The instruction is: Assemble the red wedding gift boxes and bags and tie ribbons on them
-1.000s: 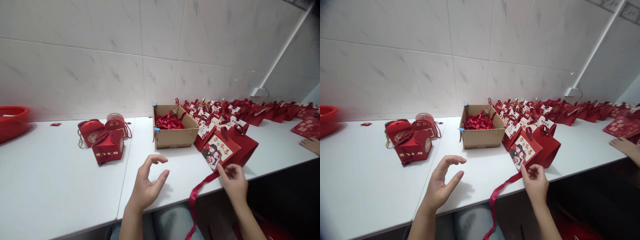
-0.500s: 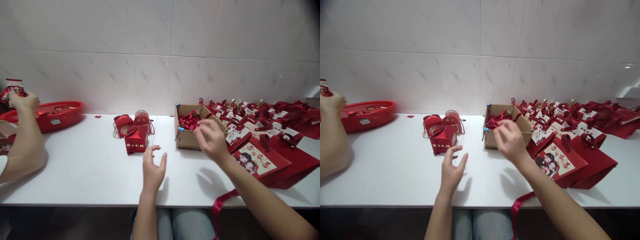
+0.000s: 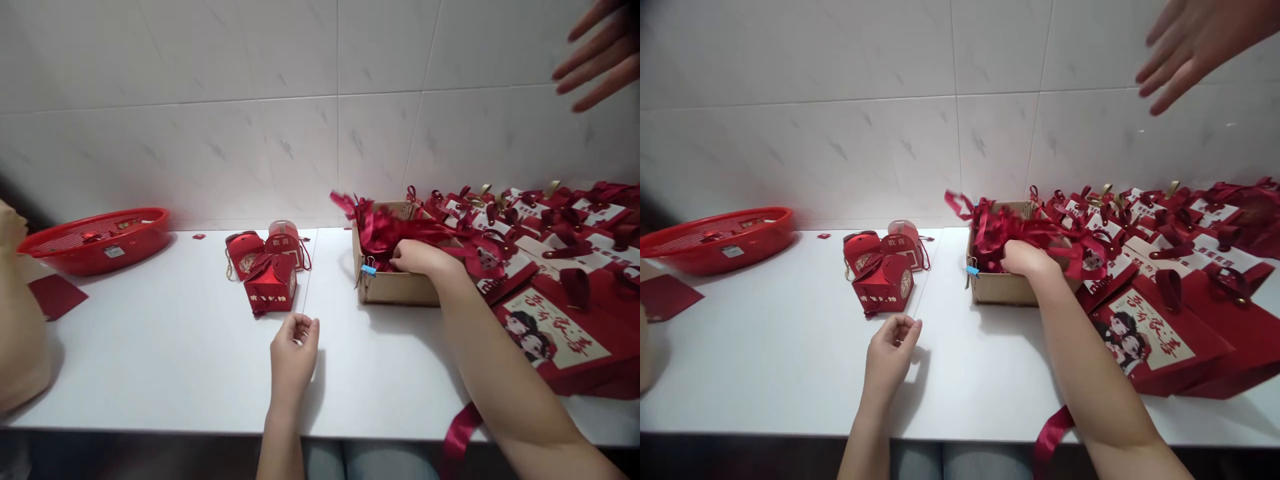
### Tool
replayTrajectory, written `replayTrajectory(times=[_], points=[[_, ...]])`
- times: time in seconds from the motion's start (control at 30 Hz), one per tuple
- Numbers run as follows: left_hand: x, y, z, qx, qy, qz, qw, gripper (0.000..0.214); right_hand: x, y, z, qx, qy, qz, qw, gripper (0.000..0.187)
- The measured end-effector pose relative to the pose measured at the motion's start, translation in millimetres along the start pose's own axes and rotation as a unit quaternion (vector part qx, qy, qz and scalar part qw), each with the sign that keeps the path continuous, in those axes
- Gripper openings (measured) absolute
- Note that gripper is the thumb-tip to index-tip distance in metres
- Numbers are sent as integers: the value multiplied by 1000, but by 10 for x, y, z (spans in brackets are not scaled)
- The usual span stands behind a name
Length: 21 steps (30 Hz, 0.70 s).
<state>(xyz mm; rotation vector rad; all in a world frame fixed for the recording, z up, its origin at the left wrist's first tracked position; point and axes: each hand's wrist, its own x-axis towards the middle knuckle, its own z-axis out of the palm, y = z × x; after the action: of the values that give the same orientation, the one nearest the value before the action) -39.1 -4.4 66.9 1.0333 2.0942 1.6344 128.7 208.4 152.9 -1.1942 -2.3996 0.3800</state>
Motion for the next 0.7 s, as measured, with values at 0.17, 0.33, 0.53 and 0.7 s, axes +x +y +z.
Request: replayTrajectory(times=[0.17, 0.33, 0.53, 0.7], points=[[-34, 19, 37, 1, -57, 7, 998, 28, -392, -286, -378, 22, -37, -62, 997, 23], [-44, 6, 78, 8, -68, 8, 998, 26, -500, -281, -555, 33, 42, -48, 997, 18], [-38, -16, 82, 6, -75, -4, 997, 27, -101, 46, -460, 12, 168, 70, 983, 22], [-36, 3, 54, 26, -72, 4, 997, 28, 67, 312, -280, -24, 53, 63, 996, 25]])
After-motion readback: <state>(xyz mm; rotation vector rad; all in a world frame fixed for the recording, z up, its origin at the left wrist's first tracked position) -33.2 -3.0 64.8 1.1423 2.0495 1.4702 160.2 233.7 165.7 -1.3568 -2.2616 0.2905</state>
